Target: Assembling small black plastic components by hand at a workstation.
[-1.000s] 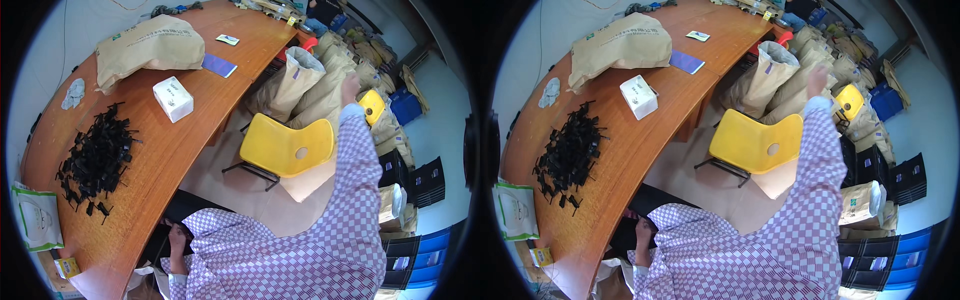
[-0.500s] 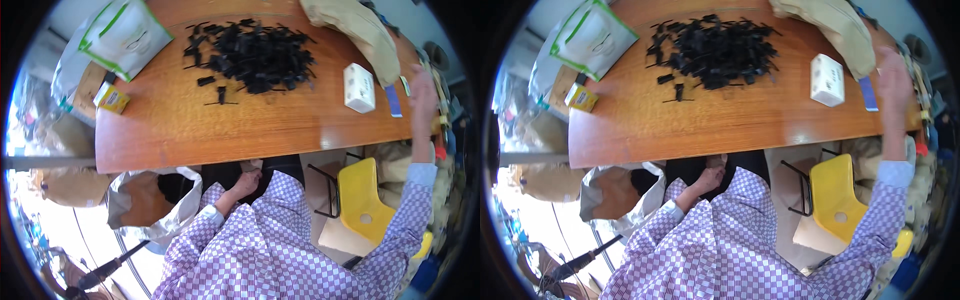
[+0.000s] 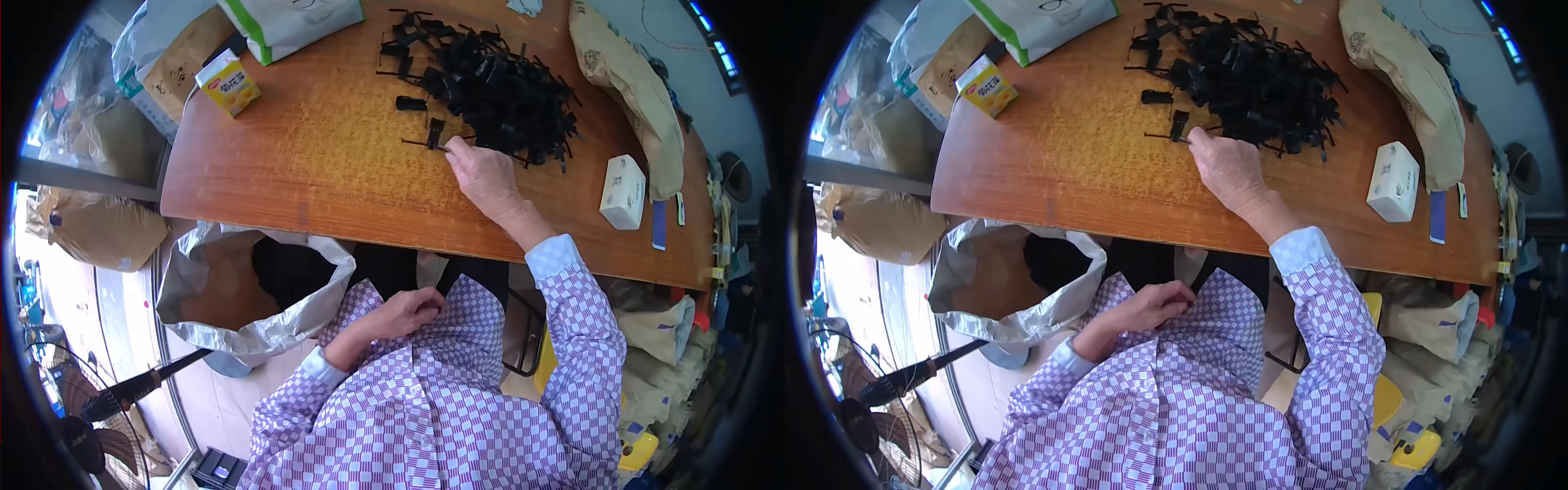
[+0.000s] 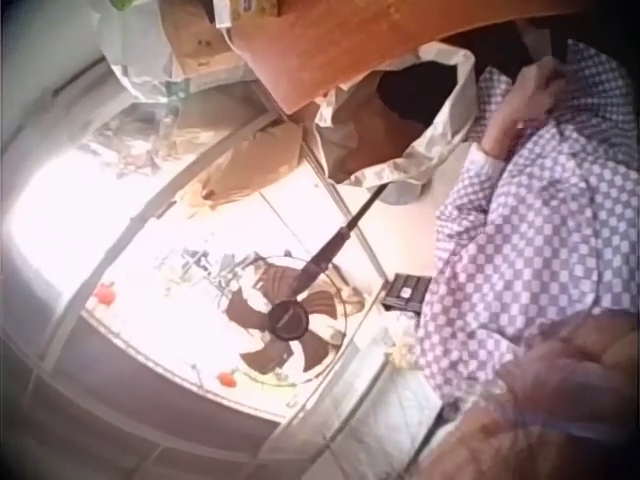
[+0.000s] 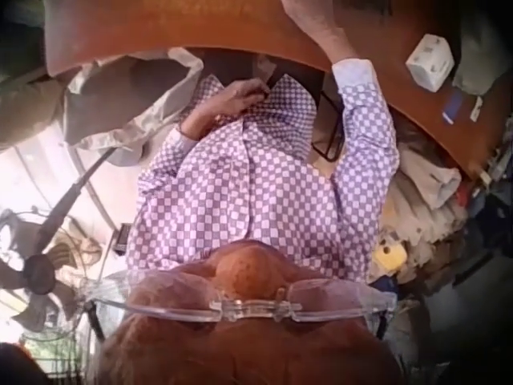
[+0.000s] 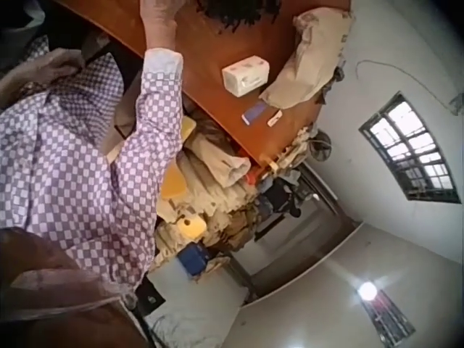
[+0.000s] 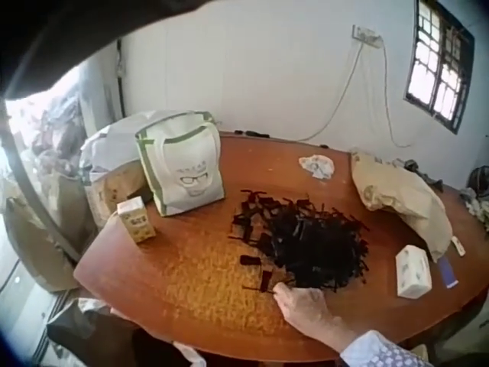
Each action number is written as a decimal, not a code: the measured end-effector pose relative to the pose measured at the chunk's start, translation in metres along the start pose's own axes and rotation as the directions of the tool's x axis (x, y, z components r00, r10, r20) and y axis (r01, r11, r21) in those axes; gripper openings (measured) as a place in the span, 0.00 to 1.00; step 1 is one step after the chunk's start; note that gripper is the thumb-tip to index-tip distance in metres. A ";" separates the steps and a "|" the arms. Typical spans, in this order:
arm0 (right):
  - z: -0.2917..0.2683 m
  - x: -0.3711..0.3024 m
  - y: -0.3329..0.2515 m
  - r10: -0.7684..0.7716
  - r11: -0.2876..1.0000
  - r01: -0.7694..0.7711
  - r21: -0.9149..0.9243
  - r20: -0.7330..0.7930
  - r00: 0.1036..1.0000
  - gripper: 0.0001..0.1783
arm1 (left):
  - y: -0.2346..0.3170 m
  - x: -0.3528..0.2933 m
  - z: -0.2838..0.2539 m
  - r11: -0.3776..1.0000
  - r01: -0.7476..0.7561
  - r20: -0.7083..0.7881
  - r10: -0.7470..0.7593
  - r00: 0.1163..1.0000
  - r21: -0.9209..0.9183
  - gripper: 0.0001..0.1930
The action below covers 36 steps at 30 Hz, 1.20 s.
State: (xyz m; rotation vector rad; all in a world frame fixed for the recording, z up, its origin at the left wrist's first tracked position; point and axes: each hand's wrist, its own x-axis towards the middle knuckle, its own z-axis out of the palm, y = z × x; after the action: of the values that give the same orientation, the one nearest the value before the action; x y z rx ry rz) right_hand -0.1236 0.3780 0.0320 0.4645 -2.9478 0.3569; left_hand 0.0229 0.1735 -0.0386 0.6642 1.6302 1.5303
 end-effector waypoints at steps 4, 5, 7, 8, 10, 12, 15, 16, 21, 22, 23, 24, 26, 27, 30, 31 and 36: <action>-0.011 -0.023 -0.034 0.081 0.843 -0.054 0.535 -0.027 0.996 0.07 | 0.055 -0.017 -0.028 0.759 -0.184 -0.231 0.045 0.972 -0.624 0.22; -0.016 -0.034 -0.050 0.107 0.696 -0.114 0.709 0.055 0.993 0.07 | 0.064 -0.016 -0.035 0.741 -0.252 -0.353 0.021 0.935 -0.623 0.28; -0.030 -0.060 -0.077 0.100 0.636 -0.207 0.744 0.187 0.977 0.07 | 0.062 -0.012 -0.046 0.684 -0.307 -0.424 -0.004 0.906 -0.661 0.37; -0.024 -0.073 -0.085 0.076 0.592 -0.174 0.787 0.161 0.984 0.07 | 0.060 -0.012 -0.051 0.658 -0.306 -0.404 0.004 0.915 -0.688 0.37; -0.019 -0.095 -0.096 0.059 0.496 -0.173 0.851 0.165 0.984 0.06 | 0.059 -0.016 -0.050 0.627 -0.300 -0.388 -0.004 0.922 -0.719 0.38; -0.007 -0.116 -0.100 0.059 0.478 -0.193 0.857 0.188 0.980 0.06 | 0.065 -0.024 -0.045 0.638 -0.277 -0.375 -0.020 0.927 -0.718 0.37; 0.011 -0.143 -0.109 0.102 0.328 -0.228 0.917 0.205 0.973 0.05 | 0.056 -0.038 -0.025 0.632 -0.322 -0.433 -0.022 0.901 -0.704 0.37; 0.017 -0.152 -0.113 0.115 0.320 -0.224 0.920 0.197 0.974 0.05 | 0.055 -0.042 -0.021 0.624 -0.331 -0.432 -0.010 0.902 -0.707 0.37; 0.027 -0.185 -0.123 0.128 0.287 -0.217 0.933 0.187 0.974 0.06 | 0.044 -0.058 0.002 0.702 -0.293 -0.435 -0.027 0.900 -0.650 0.33; 0.024 -0.189 -0.124 0.133 0.287 -0.214 0.933 0.183 0.974 0.06 | 0.042 -0.061 0.006 0.705 -0.288 -0.439 -0.036 0.898 -0.648 0.31; 0.021 -0.191 -0.125 0.106 0.340 -0.207 0.917 0.182 0.978 0.07 | 0.041 -0.063 0.010 0.708 -0.284 -0.442 -0.045 0.896 -0.646 0.29; 0.018 -0.195 -0.126 0.082 0.392 -0.200 0.898 0.182 0.980 0.08 | 0.040 -0.063 0.014 0.731 -0.296 -0.467 -0.035 0.884 -0.615 0.25; 0.015 -0.202 -0.133 0.152 0.385 -0.212 0.898 0.164 0.975 0.10 | 0.039 -0.067 0.021 0.763 -0.296 -0.483 -0.024 0.875 -0.575 0.24; 0.013 -0.204 -0.136 0.211 0.375 -0.223 0.900 0.151 0.966 0.11 | 0.039 -0.069 0.024 0.792 -0.300 -0.509 -0.016 0.861 -0.532 0.22; 0.002 -0.213 -0.138 0.209 0.407 -0.251 0.879 0.177 0.962 0.14 | 0.049 -0.074 0.033 0.865 -0.258 -0.511 0.003 0.860 -0.430 0.19; -0.001 -0.215 -0.140 0.219 0.380 -0.266 0.886 0.194 0.956 0.14 | 0.052 -0.075 0.035 0.906 -0.225 -0.509 0.012 0.861 -0.359 0.18; -0.009 -0.211 -0.154 0.166 0.382 -0.236 0.894 0.185 0.969 0.12 | 0.047 -0.076 0.046 0.977 -0.195 -0.532 0.118 0.838 -0.090 0.16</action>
State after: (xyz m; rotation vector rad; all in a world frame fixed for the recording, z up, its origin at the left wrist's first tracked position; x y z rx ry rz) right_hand 0.1252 0.2983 0.0370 0.1663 -2.5366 2.0860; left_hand 0.0968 0.1442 0.0235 0.3153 1.8679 2.0610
